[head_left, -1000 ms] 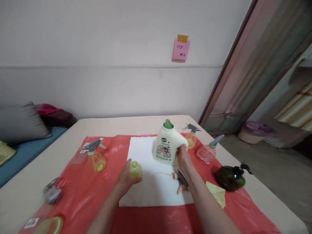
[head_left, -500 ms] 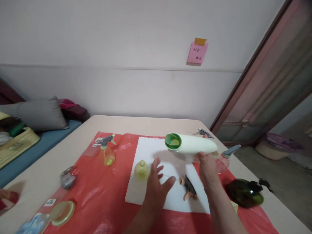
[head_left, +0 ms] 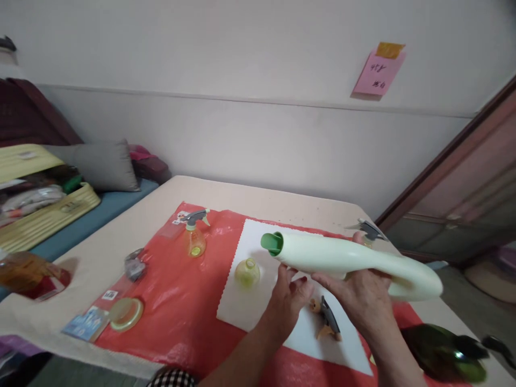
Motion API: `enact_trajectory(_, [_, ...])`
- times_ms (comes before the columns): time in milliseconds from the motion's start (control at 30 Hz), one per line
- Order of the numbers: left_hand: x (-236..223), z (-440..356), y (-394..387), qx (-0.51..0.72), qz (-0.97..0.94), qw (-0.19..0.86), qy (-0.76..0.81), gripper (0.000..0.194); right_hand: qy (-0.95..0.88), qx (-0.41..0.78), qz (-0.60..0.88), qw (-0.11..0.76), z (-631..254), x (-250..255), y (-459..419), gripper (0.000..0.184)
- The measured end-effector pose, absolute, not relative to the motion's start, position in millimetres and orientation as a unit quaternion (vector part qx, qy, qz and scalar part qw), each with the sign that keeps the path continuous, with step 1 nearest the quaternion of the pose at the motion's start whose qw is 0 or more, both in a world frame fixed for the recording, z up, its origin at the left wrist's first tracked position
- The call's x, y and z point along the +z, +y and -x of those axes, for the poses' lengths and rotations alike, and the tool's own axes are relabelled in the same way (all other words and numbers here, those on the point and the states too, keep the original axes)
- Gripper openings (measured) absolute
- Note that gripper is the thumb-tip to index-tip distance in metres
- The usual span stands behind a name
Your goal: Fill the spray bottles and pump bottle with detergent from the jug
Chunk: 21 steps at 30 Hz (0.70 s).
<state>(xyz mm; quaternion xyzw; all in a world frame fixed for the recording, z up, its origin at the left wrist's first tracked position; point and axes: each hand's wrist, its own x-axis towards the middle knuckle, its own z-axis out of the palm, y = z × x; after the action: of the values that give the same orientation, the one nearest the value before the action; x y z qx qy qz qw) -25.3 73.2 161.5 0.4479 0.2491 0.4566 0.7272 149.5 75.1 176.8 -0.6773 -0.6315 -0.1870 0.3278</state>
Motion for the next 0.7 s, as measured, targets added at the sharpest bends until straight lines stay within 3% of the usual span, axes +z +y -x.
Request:
enact_trajectory(200, [161,28,72,0.446,-0.443,0.727,0.276,0.057,-0.678,-0.202,0.660,0.253,-159,169,70,0.109])
enact_trajectory(367, [142,23,73,0.394,-0.395,0.771,0.308,0.072,-0.716,-0.243,0.627,0.186,-166,166,66,0.092])
enact_trajectory(700, [130,17,76,0.386,-0.324,0.796,0.335,0.089,-0.727,-0.286,0.594,0.191,-153,178,61,0.073])
